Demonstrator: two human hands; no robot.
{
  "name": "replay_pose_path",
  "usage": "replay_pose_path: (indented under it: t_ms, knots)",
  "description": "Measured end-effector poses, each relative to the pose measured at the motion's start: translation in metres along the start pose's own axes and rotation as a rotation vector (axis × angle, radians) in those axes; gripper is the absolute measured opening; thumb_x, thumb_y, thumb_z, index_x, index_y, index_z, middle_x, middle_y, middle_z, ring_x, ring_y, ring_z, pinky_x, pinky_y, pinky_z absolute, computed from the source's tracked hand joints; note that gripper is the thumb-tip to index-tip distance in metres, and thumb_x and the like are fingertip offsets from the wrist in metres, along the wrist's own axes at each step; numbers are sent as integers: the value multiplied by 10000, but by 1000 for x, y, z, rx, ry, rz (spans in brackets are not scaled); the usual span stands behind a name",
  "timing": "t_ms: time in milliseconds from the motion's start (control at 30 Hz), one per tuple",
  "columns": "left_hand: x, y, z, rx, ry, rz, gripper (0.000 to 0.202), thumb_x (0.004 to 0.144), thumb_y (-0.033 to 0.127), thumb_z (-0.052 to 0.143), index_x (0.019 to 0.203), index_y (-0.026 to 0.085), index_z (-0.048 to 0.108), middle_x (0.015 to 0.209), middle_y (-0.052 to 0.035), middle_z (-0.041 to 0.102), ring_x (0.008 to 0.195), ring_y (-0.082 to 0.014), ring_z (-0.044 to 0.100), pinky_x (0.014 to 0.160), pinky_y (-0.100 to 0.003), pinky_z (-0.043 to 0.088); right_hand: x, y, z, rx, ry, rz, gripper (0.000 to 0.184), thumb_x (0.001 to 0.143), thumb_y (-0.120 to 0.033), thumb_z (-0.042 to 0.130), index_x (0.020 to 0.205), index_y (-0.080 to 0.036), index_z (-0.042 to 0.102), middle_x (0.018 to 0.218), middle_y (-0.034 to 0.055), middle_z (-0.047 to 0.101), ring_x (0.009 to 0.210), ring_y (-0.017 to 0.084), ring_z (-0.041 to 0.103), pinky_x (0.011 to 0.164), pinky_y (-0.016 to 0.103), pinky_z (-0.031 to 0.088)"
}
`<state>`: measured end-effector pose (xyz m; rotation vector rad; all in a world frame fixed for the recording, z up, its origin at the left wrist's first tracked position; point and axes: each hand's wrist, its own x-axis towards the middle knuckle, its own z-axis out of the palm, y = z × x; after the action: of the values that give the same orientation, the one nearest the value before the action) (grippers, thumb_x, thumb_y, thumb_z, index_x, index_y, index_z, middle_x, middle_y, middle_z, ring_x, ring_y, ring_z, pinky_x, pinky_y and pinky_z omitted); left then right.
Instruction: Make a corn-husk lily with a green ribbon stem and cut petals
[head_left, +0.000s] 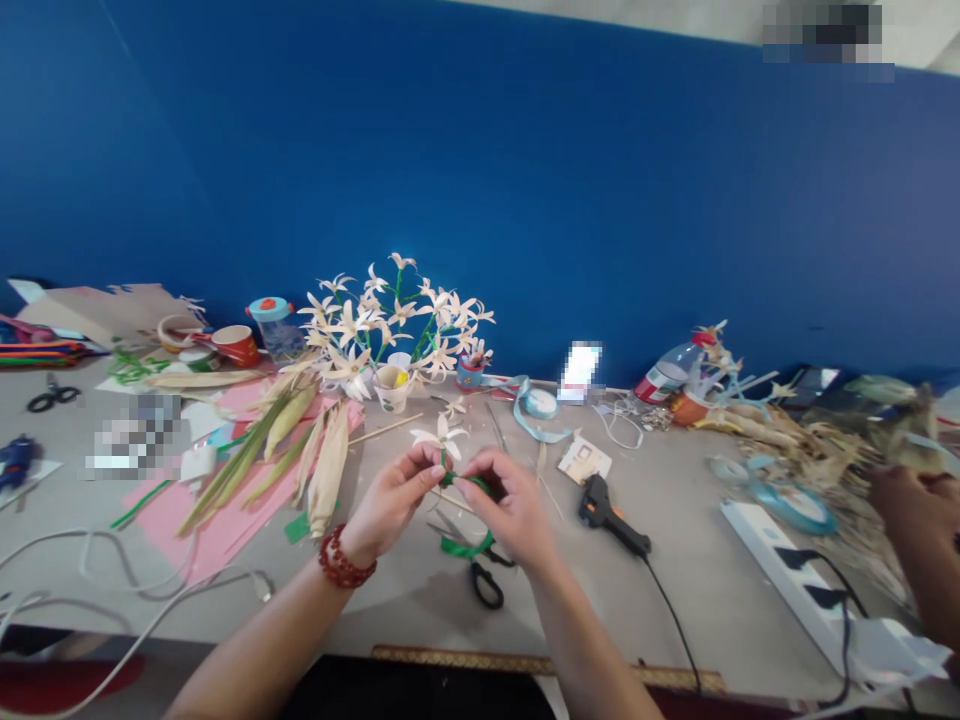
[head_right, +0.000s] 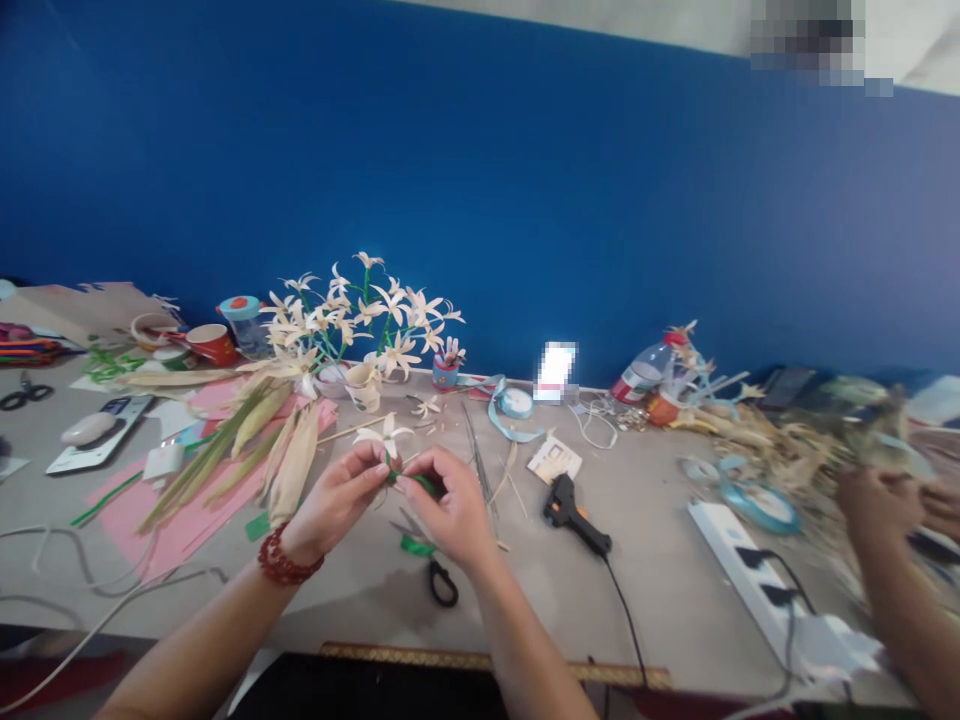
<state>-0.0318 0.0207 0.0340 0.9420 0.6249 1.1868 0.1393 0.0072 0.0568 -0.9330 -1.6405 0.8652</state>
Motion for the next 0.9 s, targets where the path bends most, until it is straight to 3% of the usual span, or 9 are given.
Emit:
replay_pose_path:
  t_ms: [100, 200, 333, 500, 633, 900]
  knots:
    - [-1, 0, 2, -92, -40, -42, 106, 799, 208, 718, 842, 162, 633, 844, -11, 600, 783, -116, 518, 758, -236, 394, -2, 2, 1, -22, 22, -111, 51, 842, -174, 622, 818, -213, 600, 781, -3, 577, 741, 153, 559, 688, 271, 419]
    - [-2, -1, 2, -153, -59, -54, 98, 799, 179, 716, 840, 157, 630, 875, -19, 607, 814, -117, 530, 776, -232, 397, -4, 4, 1, -8, 46, -116, 52, 837, -181, 630, 810, -216, 603, 773, -5, 569, 726, 152, 548, 673, 272, 412]
    - [-4, -2, 2, -185, -65, -59, 90, 798, 163, 715, 840, 156, 637, 866, -15, 604, 819, -110, 534, 788, -223, 403, -3, 7, -2, 96, 13, -17, 68, 823, -236, 653, 782, -210, 605, 747, -9, 548, 689, 146, 524, 633, 263, 403]
    - [-6, -3, 0, -214, -116, -128, 96, 789, 179, 730, 828, 160, 644, 851, -12, 615, 819, -111, 552, 799, -227, 417, 0, 9, -5, 399, -81, 181, 139, 809, -335, 691, 855, -207, 662, 863, 21, 623, 809, 165, 583, 731, 273, 459]
    - [-9, -2, 0, -237, -156, -216, 97, 774, 180, 740, 815, 162, 654, 872, -24, 626, 834, -128, 570, 784, -242, 436, 1, 9, 3, 556, -82, 336, 198, 722, -341, 786, 825, -205, 685, 772, -8, 641, 723, 137, 591, 702, 251, 476]
    - [-14, 0, 2, -344, -171, -414, 170, 715, 155, 782, 826, 173, 654, 811, -12, 641, 724, -126, 606, 758, -289, 482, -1, 10, 6, 566, -109, 390, 246, 651, -350, 830, 642, -170, 663, 631, -17, 591, 608, 124, 544, 611, 250, 470]
